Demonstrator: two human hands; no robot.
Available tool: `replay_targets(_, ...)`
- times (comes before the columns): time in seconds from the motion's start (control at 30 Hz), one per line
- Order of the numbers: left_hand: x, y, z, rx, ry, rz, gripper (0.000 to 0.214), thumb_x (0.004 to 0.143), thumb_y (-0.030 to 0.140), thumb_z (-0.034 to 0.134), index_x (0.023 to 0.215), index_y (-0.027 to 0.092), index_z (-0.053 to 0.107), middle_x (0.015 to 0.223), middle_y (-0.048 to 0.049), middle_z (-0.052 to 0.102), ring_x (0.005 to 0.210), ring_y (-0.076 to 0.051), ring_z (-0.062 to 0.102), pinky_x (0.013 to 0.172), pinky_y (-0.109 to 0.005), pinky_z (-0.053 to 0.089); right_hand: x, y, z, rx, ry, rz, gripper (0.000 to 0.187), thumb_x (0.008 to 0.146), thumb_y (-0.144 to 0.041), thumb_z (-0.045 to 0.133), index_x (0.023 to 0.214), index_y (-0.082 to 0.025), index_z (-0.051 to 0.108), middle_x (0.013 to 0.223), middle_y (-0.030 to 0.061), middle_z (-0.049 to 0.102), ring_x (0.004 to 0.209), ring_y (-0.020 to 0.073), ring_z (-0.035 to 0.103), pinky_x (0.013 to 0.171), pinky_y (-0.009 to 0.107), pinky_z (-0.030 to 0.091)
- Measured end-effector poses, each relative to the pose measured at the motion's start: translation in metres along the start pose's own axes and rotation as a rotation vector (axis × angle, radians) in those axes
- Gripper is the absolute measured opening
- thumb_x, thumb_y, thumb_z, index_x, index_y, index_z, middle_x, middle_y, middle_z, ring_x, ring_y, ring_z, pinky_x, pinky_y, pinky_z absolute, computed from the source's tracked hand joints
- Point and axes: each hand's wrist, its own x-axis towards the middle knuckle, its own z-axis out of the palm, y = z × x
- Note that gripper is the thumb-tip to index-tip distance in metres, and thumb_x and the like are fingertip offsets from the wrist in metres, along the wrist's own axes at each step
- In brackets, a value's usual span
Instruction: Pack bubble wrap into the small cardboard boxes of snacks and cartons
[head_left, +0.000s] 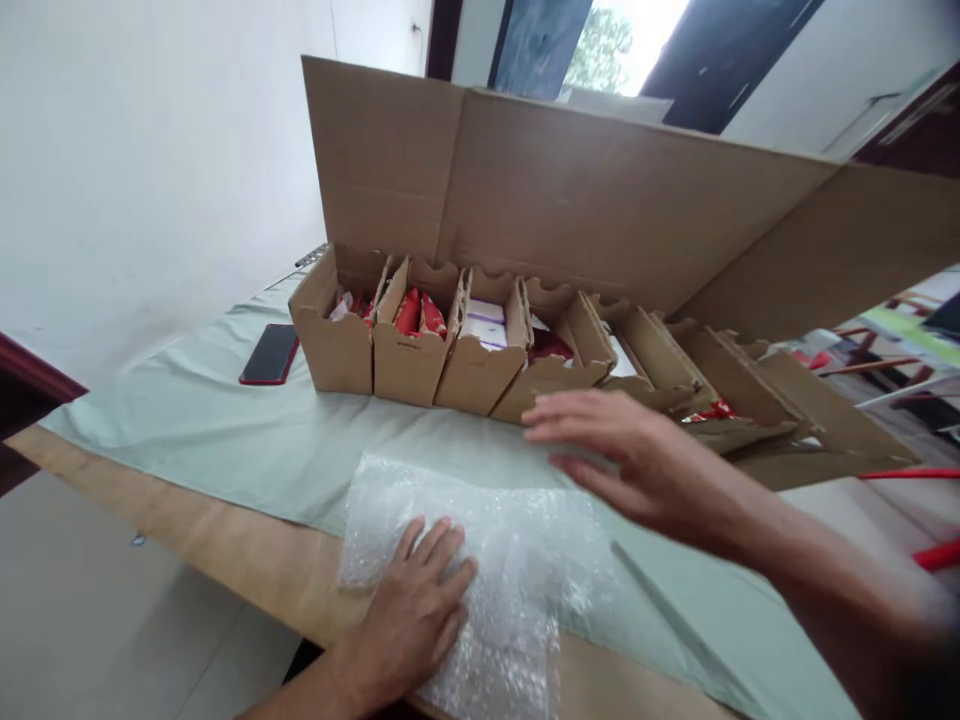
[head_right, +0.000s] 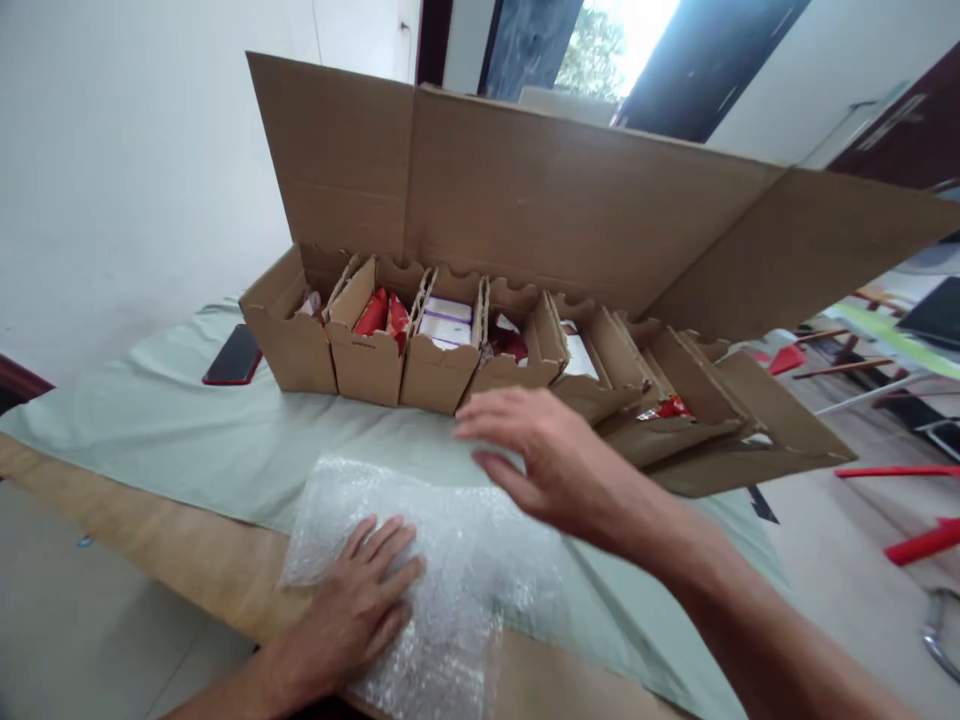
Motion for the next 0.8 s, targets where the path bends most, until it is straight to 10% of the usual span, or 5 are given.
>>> replay_targets(0.13,-0.005,-0.006,0.011,0.005,0.073,0.036,0.043,0.096,0.03,0.059,0.138,0.024,0.056,0.153,-0.0107,0.055,0.147,-0.032,0.043,0.12,-0.057,0.034,0.117,0.019,-0.018,-0.266,0.022,0.089,0.031,0.094,-0.016,0.052,0.109,-0.023,0.078,0.112,0.0076,0.079,0.104,0.0249,0.07,0.093,0.04,0.05)
replay_targets(0.37,-0.001,-0.015,0.031,0.05,0.174,0.093,0.045,0.096,0.046,0.059,0.133,0.021,0.059,0.146,-0.0127,0.06,0.142,-0.033,0.047,0.119,-0.055,0.033,0.263,0.044,0.046,-0.412,-0.507,0.262,0.022,0.08,-0.011,0.066,0.092,-0.021,0.081,0.089,0.0058,0.08,0.092,0.0243,0.073,0.08,0.033,0.048)
replay_targets(0.53,0.0,-0.017,0.034,0.036,0.155,0.096,0.046,0.095,0.048,0.059,0.133,0.021,0.06,0.146,-0.0129,0.061,0.141,-0.034,0.049,0.119,-0.055,0.035,0.266,0.045,0.064,-0.375,-0.485,0.299,0.02,0.084,-0.011,0.061,0.084,-0.019,0.079,0.089,0.008,0.079,0.09,0.0237,0.074,0.076,0.031,0.048)
replay_targets(0.8,-0.005,-0.013,0.019,-0.068,0.048,0.039,0.05,0.093,0.036,0.063,0.141,0.023,0.054,0.155,-0.0132,0.052,0.148,-0.034,0.041,0.123,-0.056,0.029,0.192,0.024,-0.022,-0.341,-0.063,0.239,0.024,0.089,-0.018,0.055,0.088,-0.02,0.079,0.084,0.0054,0.077,0.08,0.0207,0.068,0.073,0.032,0.042)
